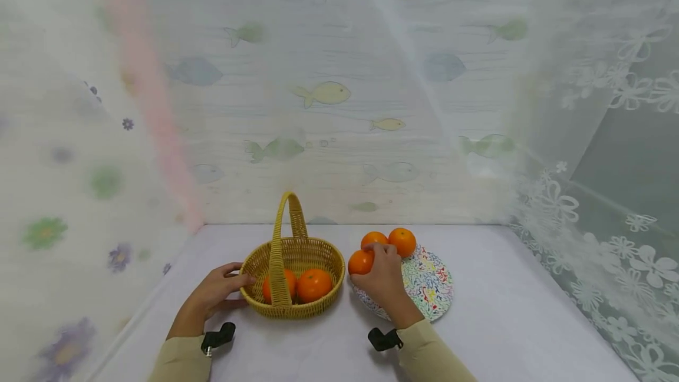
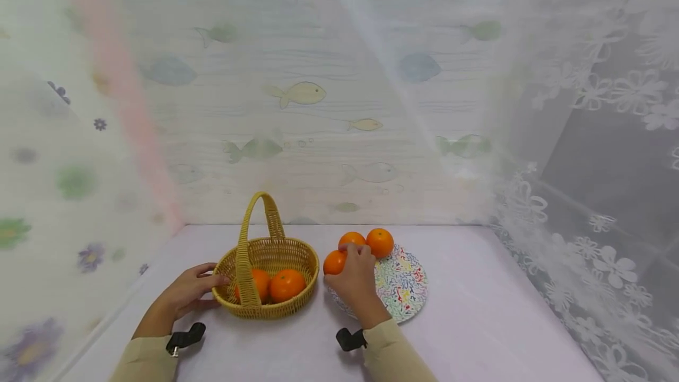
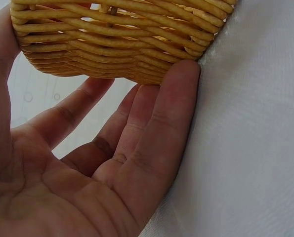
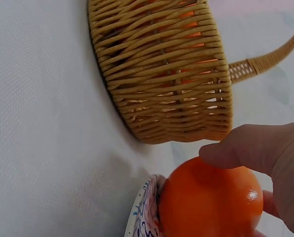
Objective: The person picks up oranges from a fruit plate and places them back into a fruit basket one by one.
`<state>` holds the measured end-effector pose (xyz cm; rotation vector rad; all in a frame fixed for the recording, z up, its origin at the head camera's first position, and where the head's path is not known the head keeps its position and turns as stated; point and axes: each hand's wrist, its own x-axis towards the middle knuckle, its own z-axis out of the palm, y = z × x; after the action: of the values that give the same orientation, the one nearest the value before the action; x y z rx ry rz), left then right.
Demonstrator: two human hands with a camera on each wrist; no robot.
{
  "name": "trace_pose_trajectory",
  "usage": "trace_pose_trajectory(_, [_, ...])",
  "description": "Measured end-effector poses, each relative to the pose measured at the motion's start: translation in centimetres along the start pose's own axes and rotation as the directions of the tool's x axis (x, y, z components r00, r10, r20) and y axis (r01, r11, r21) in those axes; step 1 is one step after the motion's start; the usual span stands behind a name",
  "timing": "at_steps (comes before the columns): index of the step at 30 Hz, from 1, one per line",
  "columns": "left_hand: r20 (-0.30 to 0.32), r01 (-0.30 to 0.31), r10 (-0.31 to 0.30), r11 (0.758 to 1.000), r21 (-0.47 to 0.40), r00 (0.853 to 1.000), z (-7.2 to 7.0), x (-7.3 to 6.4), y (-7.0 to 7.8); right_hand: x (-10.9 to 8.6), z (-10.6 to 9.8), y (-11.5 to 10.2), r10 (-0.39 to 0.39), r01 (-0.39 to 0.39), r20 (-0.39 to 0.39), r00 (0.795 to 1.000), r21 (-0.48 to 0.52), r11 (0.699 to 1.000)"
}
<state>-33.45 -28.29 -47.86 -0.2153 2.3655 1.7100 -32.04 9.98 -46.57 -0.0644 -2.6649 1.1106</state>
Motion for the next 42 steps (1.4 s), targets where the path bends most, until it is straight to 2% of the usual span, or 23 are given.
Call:
trace_pose_trajectory(6, [0.004, -0.020, 0.020, 1.000, -0.006, 1.000, 0.7, 0.0, 0.2, 0.0, -0.4, 0.6, 0.008, -0.008, -0.004, 1.000, 0.014, 1.000])
trace_pose_trajectory(18, [-0.016, -0.018, 0.018, 1.000, -0.005, 1.000, 0.3, -0.7, 0.4, 0.0, -0.2, 0.4, 0.002, -0.002, 0.000, 1.000, 0.051, 0.999])
trace_pose_trajectory(42, [-0.011, -0.018, 0.018, 1.000, -0.007, 1.000, 0.3, -0.8, 0.6, -0.5, -1.8, -1.9, -0.069, 0.078, -0.071, 0.995, 0.134, 0.988])
